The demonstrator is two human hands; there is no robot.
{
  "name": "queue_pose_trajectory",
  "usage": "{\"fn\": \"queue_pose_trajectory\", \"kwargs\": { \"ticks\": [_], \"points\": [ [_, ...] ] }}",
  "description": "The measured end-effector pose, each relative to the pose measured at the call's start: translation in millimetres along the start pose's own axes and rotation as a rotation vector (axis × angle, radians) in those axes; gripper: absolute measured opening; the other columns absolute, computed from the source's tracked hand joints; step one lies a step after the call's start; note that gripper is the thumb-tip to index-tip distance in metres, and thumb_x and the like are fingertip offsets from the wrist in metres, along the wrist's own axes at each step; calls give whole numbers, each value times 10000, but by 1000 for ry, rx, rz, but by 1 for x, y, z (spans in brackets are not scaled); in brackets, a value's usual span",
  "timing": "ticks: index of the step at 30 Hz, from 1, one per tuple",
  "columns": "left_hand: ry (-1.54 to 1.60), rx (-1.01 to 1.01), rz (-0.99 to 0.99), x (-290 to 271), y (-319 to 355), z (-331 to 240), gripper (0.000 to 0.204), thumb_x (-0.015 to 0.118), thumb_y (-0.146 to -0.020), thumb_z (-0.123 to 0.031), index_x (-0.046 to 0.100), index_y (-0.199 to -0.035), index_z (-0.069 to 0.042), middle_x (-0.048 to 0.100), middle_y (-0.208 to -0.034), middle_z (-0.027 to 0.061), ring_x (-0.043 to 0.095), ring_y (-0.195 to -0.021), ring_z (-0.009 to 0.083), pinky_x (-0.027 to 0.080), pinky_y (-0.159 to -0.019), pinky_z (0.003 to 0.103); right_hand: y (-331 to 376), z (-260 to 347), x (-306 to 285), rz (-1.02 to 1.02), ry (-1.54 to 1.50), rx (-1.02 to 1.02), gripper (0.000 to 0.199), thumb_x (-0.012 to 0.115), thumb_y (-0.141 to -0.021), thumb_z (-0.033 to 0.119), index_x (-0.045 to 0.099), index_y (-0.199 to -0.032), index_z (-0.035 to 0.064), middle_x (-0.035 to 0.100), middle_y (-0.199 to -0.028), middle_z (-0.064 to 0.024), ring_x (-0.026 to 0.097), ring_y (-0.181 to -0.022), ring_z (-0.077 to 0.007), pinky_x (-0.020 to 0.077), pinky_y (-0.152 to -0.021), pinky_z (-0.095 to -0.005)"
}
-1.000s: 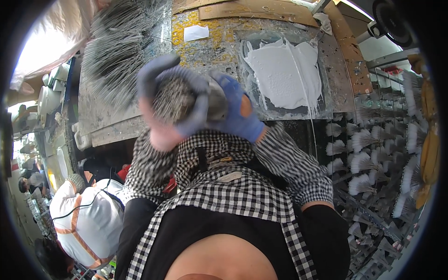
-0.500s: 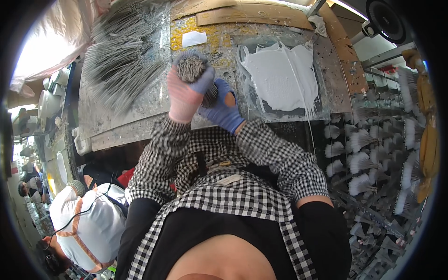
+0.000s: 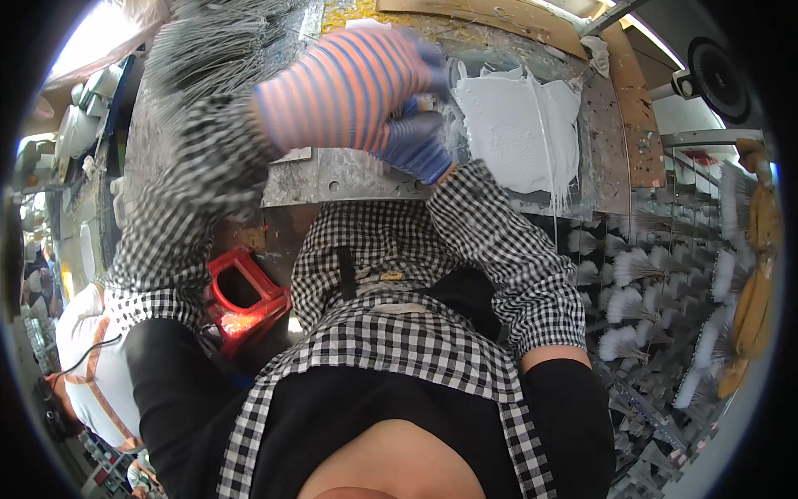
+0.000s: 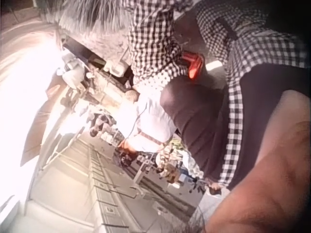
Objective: Sorting and aligning synthetic brush fibers into bundles for manufacturing.
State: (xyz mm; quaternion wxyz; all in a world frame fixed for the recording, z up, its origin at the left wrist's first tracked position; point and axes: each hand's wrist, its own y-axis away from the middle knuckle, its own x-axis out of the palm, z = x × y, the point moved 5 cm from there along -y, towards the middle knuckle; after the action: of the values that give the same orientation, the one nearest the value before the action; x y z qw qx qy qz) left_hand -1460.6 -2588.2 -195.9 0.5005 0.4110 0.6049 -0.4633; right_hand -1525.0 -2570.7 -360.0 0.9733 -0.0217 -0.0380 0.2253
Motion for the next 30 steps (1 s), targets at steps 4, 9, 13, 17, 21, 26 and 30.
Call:
{"fn": "queue_pose_trajectory", "kwargs": {
  "ticks": [4,9,13,17,21,26,30],
  "points": [
    [-117,-37,185,22,-2,4,308,737,-830,-311,708,-1050,-97,689,-978,111,689,-870,316,570,-780,428,-10,-15,5,-329,208,-167,824,431,-984,641,195,-1569,112,303,-1581,-152,368,-1415,-273,360,-1169,-431],
    [80,8,-237,-22,1,9,227,732,-825,-226,704,-1014,-105,685,-953,103,670,-843,333,551,-737,438,-13,-10,2,-258,1211,-269,696,670,-925,419,389,-1463,79,449,-1451,-151,468,-1313,-251,439,-1076,-388],
    [61,-50,-79,20,18,11,153,706,-841,-176,706,-955,-74,676,-915,116,664,-840,345,546,-735,434,-14,-28,14,-695,867,-593,376,767,-819,226,624,-1122,57,668,-1004,-65,658,-941,-191,542,-813,-331],
    [187,0,-129,14,-1,10,146,661,-873,-126,709,-976,-36,684,-932,134,674,-853,347,551,-764,417,2,-41,2,-495,159,-257,323,769,-785,188,648,-1053,53,694,-882,-53,693,-845,-181,561,-778,-310],
    [171,136,-173,8,-57,-27,176,643,-894,-146,724,-1028,-67,706,-928,122,697,-846,307,565,-763,401,64,25,-39,-597,863,-450,336,792,-799,241,670,-1038,38,733,-977,-61,707,-889,-184,585,-781,-300],
    [255,285,183,36,-158,-47,237,752,-765,-229,707,-932,-67,715,-994,158,691,-942,285,565,-819,367,134,20,-116,-807,793,-145,578,851,-776,402,663,-1169,23,733,-1072,-115,717,-973,-229,601,-858,-340],
    [-40,263,517,19,-192,-78,141,736,-778,-205,756,-838,-79,739,-861,144,717,-819,280,591,-780,380,168,12,-152,-1009,909,-94,685,854,-763,462,621,-1220,8,701,-1138,-125,693,-1021,-246,578,-878,-336]
  ]
}}
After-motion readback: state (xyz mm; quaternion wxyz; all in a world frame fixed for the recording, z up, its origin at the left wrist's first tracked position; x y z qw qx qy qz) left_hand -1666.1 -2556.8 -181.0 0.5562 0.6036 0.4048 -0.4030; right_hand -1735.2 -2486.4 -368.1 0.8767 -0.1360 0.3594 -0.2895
